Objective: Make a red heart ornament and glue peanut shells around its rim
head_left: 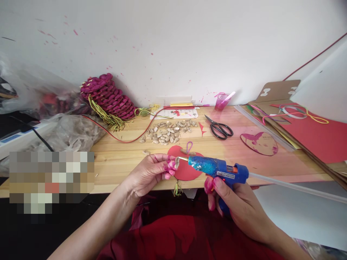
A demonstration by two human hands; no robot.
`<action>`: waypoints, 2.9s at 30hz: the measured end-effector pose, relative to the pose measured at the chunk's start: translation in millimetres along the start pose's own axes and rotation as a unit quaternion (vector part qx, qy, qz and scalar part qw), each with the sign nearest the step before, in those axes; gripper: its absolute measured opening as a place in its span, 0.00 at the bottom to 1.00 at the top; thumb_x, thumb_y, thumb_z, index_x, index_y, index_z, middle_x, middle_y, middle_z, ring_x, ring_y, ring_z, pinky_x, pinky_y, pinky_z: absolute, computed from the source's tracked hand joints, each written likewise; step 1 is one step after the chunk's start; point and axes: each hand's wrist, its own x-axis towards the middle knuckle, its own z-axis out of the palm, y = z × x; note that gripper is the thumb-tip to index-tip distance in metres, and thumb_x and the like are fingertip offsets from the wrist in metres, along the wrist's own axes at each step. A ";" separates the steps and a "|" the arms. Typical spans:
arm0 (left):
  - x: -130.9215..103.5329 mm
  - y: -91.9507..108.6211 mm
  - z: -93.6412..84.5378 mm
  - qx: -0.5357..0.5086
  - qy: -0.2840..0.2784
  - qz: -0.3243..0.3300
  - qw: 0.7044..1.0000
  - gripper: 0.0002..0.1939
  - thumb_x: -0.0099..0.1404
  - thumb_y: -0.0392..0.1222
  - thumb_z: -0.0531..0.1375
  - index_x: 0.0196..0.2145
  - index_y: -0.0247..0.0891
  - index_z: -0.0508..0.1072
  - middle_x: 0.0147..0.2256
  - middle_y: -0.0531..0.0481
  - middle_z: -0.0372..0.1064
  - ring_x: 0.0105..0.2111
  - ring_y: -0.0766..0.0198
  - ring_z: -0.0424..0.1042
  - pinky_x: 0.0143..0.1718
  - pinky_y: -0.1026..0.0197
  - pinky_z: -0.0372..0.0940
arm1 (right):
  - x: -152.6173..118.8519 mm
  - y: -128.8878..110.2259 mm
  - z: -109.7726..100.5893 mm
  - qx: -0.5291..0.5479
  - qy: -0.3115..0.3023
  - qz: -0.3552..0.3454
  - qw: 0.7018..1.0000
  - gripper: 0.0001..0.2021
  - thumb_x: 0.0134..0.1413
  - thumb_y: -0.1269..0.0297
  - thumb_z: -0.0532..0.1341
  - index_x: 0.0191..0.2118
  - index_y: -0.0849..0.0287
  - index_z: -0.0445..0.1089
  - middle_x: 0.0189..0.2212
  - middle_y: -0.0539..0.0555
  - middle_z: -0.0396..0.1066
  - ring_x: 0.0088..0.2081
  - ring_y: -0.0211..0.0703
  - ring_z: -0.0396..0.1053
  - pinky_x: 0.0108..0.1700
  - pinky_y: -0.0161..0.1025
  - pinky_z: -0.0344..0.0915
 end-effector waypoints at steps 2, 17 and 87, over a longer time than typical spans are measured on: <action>-0.3 0.3 0.1 -0.001 0.000 -0.002 1.000 0.18 0.42 0.39 0.78 0.30 0.29 0.80 0.24 0.49 0.74 0.20 0.73 0.69 0.22 0.73 0.67 | -0.2 -0.7 0.2 0.003 0.003 0.001 1.000 0.25 0.66 0.45 0.53 0.28 0.60 0.71 0.20 0.52 0.69 0.21 0.36 0.64 0.22 0.34 0.61; 0.9 -1.1 -2.1 -0.005 -0.006 0.005 1.000 0.17 0.44 0.38 0.78 0.30 0.29 0.81 0.24 0.48 0.74 0.20 0.73 0.68 0.22 0.73 0.66 | 1.6 0.1 0.2 -0.004 0.006 0.008 1.000 0.26 0.66 0.44 0.53 0.25 0.60 0.70 0.20 0.52 0.69 0.21 0.36 0.64 0.22 0.34 0.61; 7.4 0.5 -5.2 -0.055 0.003 0.015 0.998 0.16 0.44 0.37 0.77 0.30 0.30 0.80 0.22 0.52 0.70 0.20 0.75 0.67 0.21 0.74 0.64 | 5.9 2.8 -4.0 -0.072 -0.007 -0.012 0.997 0.22 0.66 0.48 0.54 0.28 0.58 0.71 0.23 0.52 0.71 0.24 0.38 0.66 0.25 0.35 0.61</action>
